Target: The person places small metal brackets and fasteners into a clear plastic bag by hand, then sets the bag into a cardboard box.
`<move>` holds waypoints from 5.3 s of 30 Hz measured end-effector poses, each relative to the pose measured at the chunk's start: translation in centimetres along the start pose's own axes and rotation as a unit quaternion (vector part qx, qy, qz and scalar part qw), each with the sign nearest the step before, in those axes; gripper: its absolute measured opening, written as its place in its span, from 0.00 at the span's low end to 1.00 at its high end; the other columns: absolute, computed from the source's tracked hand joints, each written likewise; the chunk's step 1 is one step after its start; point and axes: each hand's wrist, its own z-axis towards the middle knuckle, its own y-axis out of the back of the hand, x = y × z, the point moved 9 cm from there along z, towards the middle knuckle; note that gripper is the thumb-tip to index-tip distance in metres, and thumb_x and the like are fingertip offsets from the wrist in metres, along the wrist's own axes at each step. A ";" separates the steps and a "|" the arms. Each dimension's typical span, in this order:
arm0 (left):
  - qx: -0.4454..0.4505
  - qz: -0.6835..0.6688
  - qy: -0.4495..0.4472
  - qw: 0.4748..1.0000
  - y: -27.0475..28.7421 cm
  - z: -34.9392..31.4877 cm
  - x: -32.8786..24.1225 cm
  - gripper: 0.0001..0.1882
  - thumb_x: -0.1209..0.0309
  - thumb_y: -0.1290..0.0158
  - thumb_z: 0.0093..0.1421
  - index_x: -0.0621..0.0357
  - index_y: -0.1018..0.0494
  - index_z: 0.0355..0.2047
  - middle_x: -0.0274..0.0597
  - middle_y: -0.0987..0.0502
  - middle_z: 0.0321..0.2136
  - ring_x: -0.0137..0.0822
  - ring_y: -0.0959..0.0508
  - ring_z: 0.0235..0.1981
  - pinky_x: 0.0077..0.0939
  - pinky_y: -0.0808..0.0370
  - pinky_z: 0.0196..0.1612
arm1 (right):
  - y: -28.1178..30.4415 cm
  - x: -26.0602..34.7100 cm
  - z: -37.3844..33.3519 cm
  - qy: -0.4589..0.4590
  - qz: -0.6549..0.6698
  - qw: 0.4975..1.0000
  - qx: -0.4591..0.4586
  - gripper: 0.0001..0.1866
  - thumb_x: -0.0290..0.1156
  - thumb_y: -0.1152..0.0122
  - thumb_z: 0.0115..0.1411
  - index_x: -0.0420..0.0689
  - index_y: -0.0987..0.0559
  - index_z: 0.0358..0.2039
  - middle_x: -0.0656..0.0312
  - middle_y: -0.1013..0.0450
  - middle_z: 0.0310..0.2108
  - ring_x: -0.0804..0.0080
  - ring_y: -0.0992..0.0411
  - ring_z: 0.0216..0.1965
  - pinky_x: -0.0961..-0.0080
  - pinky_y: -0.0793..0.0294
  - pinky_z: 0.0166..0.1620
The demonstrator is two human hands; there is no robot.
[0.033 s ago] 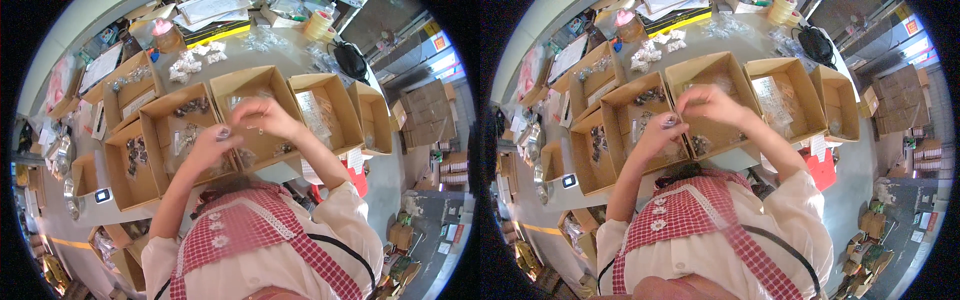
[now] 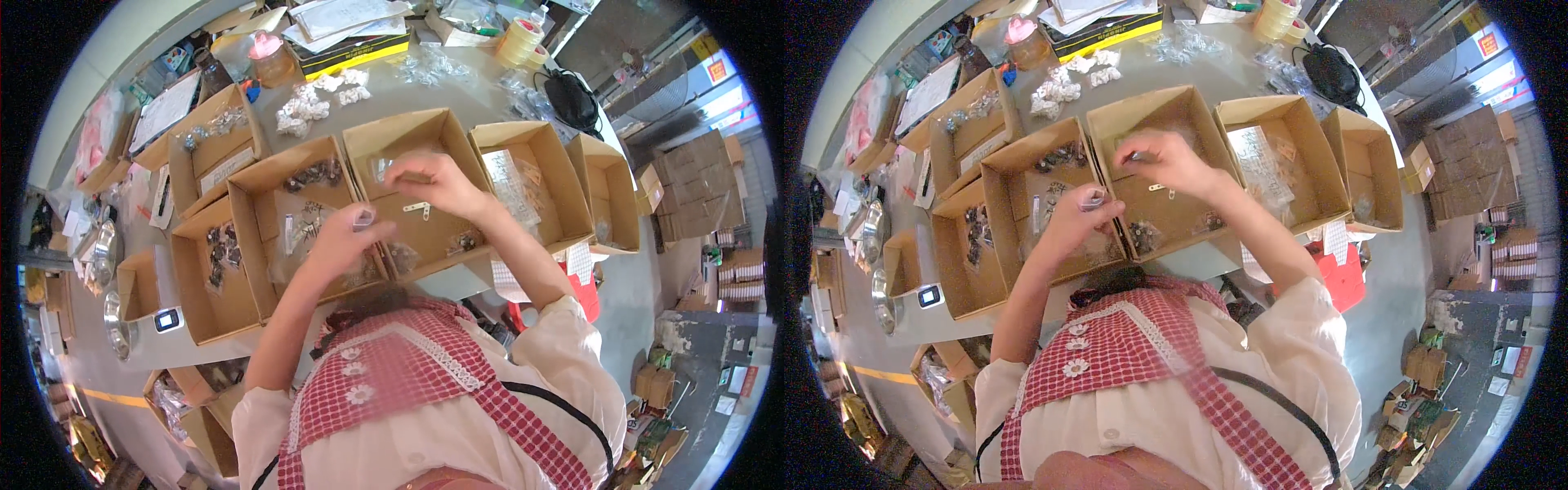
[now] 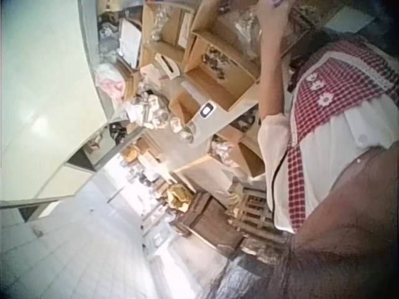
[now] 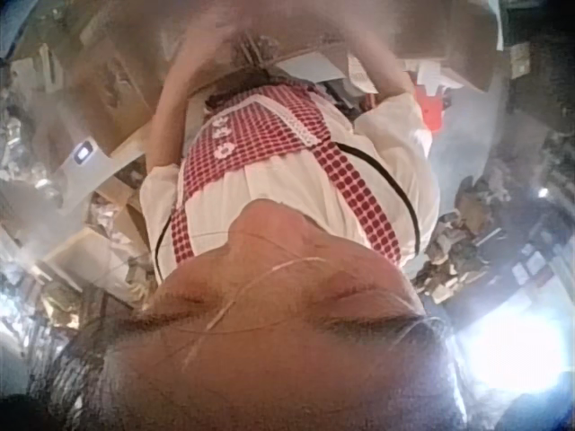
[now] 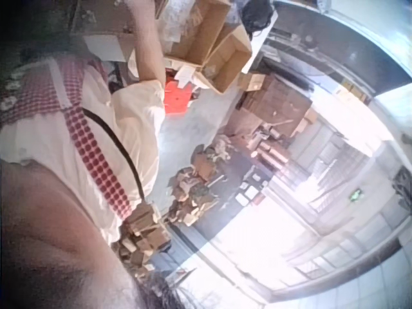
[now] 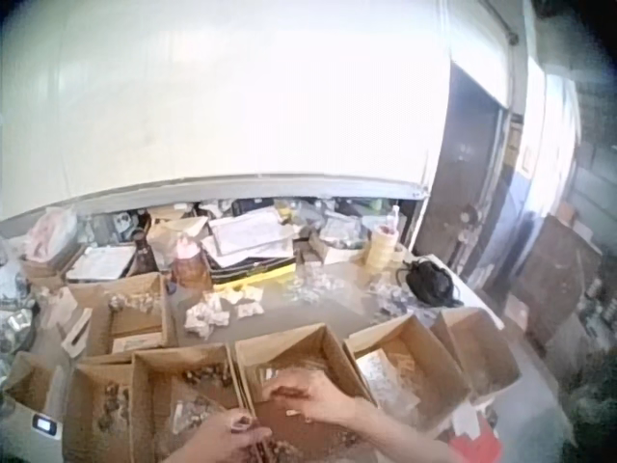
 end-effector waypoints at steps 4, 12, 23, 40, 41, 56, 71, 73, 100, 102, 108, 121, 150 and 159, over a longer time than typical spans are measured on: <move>0.000 0.013 -0.043 0.999 -0.8 0.2 0.7 0.17 0.65 0.34 0.52 0.60 0.27 0.36 0.34 0.24 0.28 0.24 0.27 0.30 0.25 0.28 0.35 | -0.7 -9.8 -1.3 0.127 -0.541 0.829 0.062 0.18 0.21 0.40 0.50 0.45 0.21 0.44 0.55 0.26 0.42 0.54 0.26 0.45 0.60 0.25 0.47; -0.020 -0.088 -0.067 0.994 -0.6 -0.8 1.5 0.15 0.68 0.35 0.52 0.60 0.27 0.36 0.33 0.25 0.29 0.25 0.27 0.32 0.24 0.29 0.38 | -0.7 -17.2 -1.9 -0.065 -0.489 0.845 0.206 0.15 0.28 0.39 0.50 0.42 0.20 0.40 0.47 0.24 0.38 0.47 0.25 0.42 0.54 0.25 0.45; -0.078 -0.259 -0.014 0.963 1.1 -1.8 2.4 0.09 0.74 0.40 0.58 0.62 0.29 0.35 0.38 0.24 0.27 0.30 0.23 0.28 0.24 0.26 0.34 | 4.3 -20.6 -4.7 -0.413 -0.101 0.904 -0.048 0.18 0.19 0.37 0.49 0.36 0.29 0.42 0.47 0.25 0.36 0.53 0.21 0.40 0.57 0.21 0.39; -0.045 -0.193 -0.057 0.978 0.8 -1.7 3.4 0.11 0.74 0.38 0.56 0.60 0.28 0.37 0.35 0.25 0.31 0.27 0.25 0.33 0.24 0.26 0.39 | -3.1 -15.1 -4.1 0.109 -0.598 0.740 0.287 0.11 0.30 0.48 0.58 0.41 0.21 0.38 0.55 0.26 0.32 0.54 0.23 0.33 0.60 0.22 0.34; -0.047 -0.194 -0.049 0.979 0.9 -1.9 3.5 0.11 0.73 0.38 0.56 0.60 0.28 0.37 0.35 0.25 0.31 0.27 0.24 0.33 0.24 0.26 0.40 | -3.4 -15.3 -4.1 0.127 -0.602 0.734 0.286 0.11 0.31 0.48 0.58 0.40 0.21 0.36 0.54 0.26 0.31 0.54 0.23 0.33 0.59 0.22 0.33; -0.047 -0.169 -0.056 0.983 -0.7 -2.1 3.5 0.14 0.73 0.39 0.57 0.62 0.27 0.42 0.34 0.25 0.32 0.25 0.25 0.34 0.22 0.27 0.39 | -3.7 -19.1 -3.7 0.037 -0.730 0.630 0.261 0.09 0.34 0.45 0.57 0.43 0.22 0.29 0.55 0.24 0.30 0.60 0.22 0.30 0.63 0.24 0.28; -0.072 -0.080 -0.100 0.989 -0.9 -2.6 1.4 0.07 0.74 0.37 0.53 0.61 0.23 0.30 0.32 0.23 0.27 0.24 0.25 0.31 0.22 0.28 0.36 | -2.5 0.8 -1.0 -0.038 0.095 0.994 -0.032 0.10 0.25 0.41 0.63 0.36 0.21 0.43 0.64 0.23 0.35 0.76 0.25 0.37 0.77 0.26 0.45; -0.050 -0.160 -0.109 0.980 -1.7 -2.5 0.7 0.08 0.73 0.36 0.52 0.61 0.23 0.31 0.32 0.22 0.27 0.24 0.25 0.30 0.22 0.29 0.36 | -2.7 2.9 -1.6 -0.016 0.119 0.991 -0.056 0.10 0.23 0.41 0.63 0.35 0.22 0.44 0.65 0.25 0.38 0.81 0.27 0.41 0.80 0.28 0.47; 0.109 -0.294 -0.026 0.949 -3.0 -3.9 -1.1 0.14 0.75 0.38 0.53 0.60 0.27 0.39 0.37 0.24 0.31 0.32 0.22 0.35 0.28 0.25 0.41 | -6.6 9.4 -1.7 0.242 -0.167 0.946 0.140 0.09 0.22 0.38 0.55 0.41 0.19 0.38 0.52 0.28 0.52 0.60 0.30 0.54 0.67 0.34 0.57; 0.127 -0.302 -0.045 0.944 -3.1 -3.7 -1.0 0.17 0.75 0.39 0.53 0.61 0.27 0.43 0.39 0.22 0.34 0.33 0.22 0.38 0.29 0.26 0.45 | -5.9 8.1 -1.0 0.142 -0.095 0.978 0.118 0.07 0.24 0.37 0.56 0.40 0.19 0.36 0.54 0.25 0.47 0.62 0.26 0.46 0.69 0.28 0.49; 0.105 -0.215 -0.014 0.971 -0.9 -4.1 0.4 0.24 0.72 0.42 0.58 0.62 0.29 0.56 0.43 0.21 0.42 0.34 0.23 0.46 0.29 0.29 0.54 | -1.7 3.8 -0.5 -0.047 0.017 0.999 -0.009 0.06 0.23 0.40 0.62 0.36 0.21 0.39 0.64 0.22 0.38 0.80 0.26 0.38 0.81 0.26 0.42; -0.143 -0.111 -0.188 0.965 3.2 -2.6 -2.9 0.02 0.76 0.44 0.59 0.61 0.26 0.32 0.29 0.24 0.26 0.19 0.28 0.27 0.16 0.32 0.29 | -3.8 2.5 -2.0 -0.092 0.100 0.989 0.058 0.16 0.22 0.44 0.65 0.38 0.29 0.53 0.63 0.25 0.42 0.80 0.26 0.40 0.78 0.22 0.40; -0.183 0.016 -0.228 0.956 0.8 -1.1 -3.8 0.07 0.71 0.41 0.58 0.63 0.24 0.32 0.38 0.21 0.26 0.25 0.23 0.28 0.23 0.27 0.32 | -2.3 1.3 -4.8 -0.204 -0.014 0.968 0.144 0.06 0.29 0.40 0.63 0.40 0.23 0.33 0.68 0.26 0.25 0.83 0.28 0.26 0.81 0.29 0.28; -0.033 -0.015 -0.091 0.995 -2.9 -0.4 -1.2 0.11 0.66 0.46 0.65 0.64 0.24 0.37 0.35 0.22 0.25 0.27 0.21 0.27 0.22 0.28 0.25 | -4.0 -0.4 -6.4 -0.239 0.137 0.958 0.076 0.06 0.30 0.38 0.59 0.42 0.23 0.30 0.69 0.29 0.22 0.82 0.31 0.26 0.81 0.34 0.31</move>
